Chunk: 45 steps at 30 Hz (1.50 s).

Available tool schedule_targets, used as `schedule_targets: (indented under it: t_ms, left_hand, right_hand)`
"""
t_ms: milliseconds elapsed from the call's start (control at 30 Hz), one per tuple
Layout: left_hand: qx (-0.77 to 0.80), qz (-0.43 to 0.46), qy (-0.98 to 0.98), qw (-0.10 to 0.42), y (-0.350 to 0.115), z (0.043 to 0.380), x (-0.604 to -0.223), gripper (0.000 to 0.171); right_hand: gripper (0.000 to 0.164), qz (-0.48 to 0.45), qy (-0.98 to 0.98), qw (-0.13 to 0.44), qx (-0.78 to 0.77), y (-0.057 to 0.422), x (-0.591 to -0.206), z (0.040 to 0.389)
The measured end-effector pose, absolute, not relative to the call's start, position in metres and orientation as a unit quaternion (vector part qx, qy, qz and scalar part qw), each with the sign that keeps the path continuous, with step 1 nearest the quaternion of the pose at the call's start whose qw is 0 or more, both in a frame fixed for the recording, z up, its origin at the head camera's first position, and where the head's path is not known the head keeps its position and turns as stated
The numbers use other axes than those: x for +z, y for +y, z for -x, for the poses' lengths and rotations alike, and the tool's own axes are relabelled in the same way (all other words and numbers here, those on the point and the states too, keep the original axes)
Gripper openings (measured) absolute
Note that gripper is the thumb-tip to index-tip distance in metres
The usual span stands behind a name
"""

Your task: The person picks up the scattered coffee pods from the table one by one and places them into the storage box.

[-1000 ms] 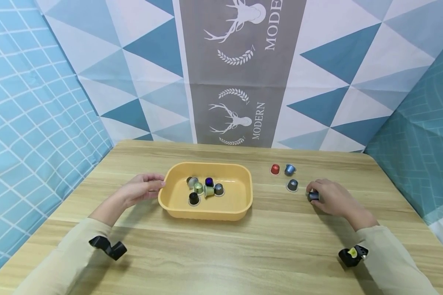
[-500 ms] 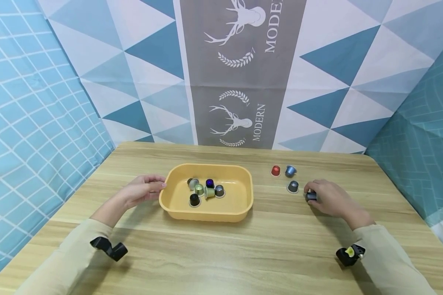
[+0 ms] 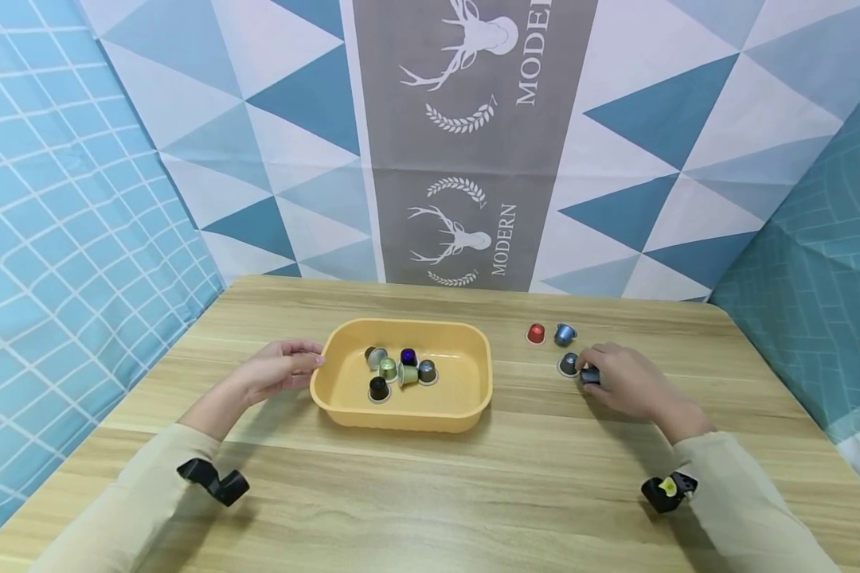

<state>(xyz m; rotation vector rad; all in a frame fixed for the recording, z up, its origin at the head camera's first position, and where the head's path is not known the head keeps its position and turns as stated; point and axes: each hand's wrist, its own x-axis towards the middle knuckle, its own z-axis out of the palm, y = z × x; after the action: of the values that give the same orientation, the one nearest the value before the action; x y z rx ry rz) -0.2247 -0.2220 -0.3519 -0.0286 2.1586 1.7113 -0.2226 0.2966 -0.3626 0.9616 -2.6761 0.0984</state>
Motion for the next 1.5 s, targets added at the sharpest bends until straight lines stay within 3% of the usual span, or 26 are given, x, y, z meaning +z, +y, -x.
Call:
schedule_targets:
  t_ms: [1500]
  left_hand:
    - [0.621,0.002,0.761,0.189,-0.222,0.222,-0.353,0.043]
  right_hand:
    - [0.035,-0.429,-0.870,0.241,0.029,0.238,-0.336,0.220]
